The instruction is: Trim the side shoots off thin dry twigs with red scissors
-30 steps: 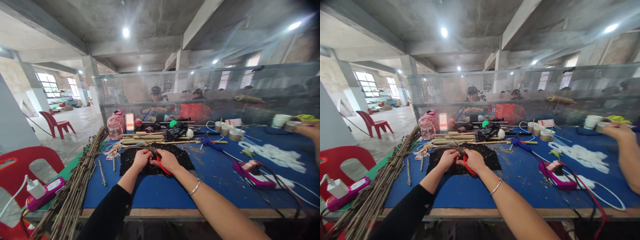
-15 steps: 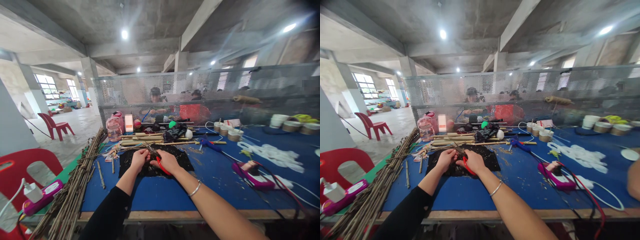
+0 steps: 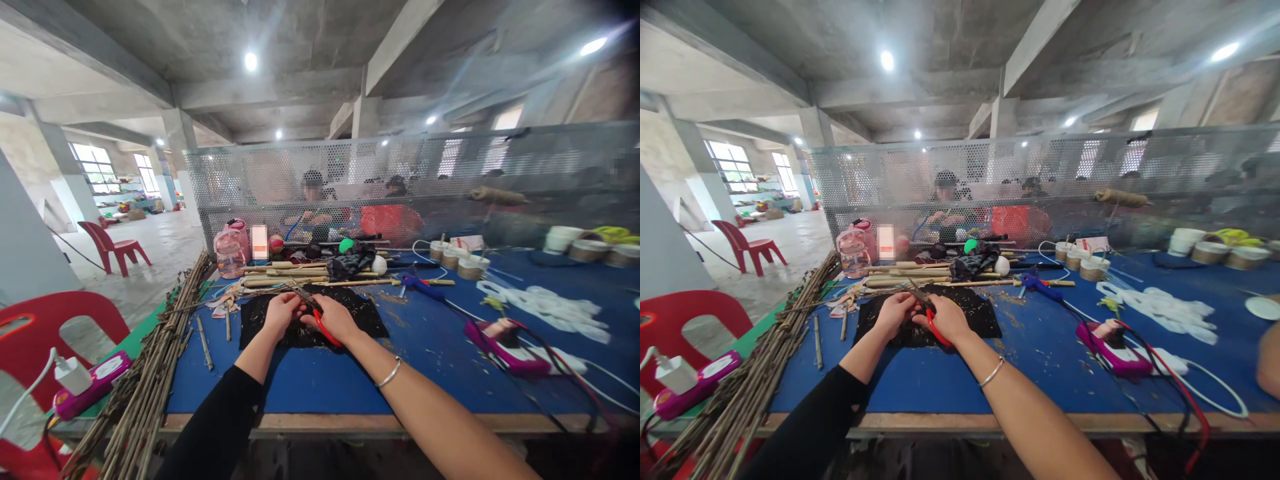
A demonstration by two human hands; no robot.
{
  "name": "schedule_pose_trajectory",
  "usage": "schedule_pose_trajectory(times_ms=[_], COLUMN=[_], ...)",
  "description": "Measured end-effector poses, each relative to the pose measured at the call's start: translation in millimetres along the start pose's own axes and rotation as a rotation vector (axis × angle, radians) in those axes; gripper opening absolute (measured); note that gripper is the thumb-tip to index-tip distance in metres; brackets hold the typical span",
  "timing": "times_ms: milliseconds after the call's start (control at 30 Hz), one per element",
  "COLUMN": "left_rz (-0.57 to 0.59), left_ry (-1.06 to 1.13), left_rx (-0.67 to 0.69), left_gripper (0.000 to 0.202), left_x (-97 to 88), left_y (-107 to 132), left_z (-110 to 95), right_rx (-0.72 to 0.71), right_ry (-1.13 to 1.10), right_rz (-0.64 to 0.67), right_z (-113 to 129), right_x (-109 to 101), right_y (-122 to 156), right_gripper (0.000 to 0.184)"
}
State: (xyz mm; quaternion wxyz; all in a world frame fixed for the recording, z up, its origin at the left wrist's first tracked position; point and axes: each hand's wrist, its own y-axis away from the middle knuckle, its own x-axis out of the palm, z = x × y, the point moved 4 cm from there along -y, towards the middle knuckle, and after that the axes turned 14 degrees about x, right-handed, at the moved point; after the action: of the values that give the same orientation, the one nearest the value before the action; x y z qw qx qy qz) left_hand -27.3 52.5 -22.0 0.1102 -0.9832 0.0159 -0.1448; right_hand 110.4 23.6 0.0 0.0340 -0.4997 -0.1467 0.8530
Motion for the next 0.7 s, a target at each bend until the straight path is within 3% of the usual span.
schedule_pose_trajectory(times_ms=[100,300,433,500,633,700], left_rz=[-0.036,-0.222,-0.227,-0.178,0.066,0.133], left_ry=[0.037,0.143,0.146,0.122,-0.022,-0.114], left_rx=[0.007,0.005,0.028,0.026,-0.003,0.005], left_gripper=[0.023,0.015,0.016,0.019,0.027,0.03], left_x=[-0.2,-8.3,-10.2,-7.8,5.1,8.9], left_y=[0,-2,-4,-2,5,7], left_z=[-3,-12,-16,-14,-9,-7], right_rx=[-0.002,0.006,0.03,0.053,0.119,0.148], right_ry=[-0.005,0.014,-0.036,-0.071,-0.115,-0.135], right_rz=[-0.01,-0.007,-0.051,-0.105,-0.195,-0.226], right_z=[0,-1,-3,-5,-8,-9], right_x=[0,1,1,0,-4,-6], right_y=[0,-1,-3,-4,-6,-6], right_gripper=[0.043,0.046,0.046,0.044,0.04,0.039])
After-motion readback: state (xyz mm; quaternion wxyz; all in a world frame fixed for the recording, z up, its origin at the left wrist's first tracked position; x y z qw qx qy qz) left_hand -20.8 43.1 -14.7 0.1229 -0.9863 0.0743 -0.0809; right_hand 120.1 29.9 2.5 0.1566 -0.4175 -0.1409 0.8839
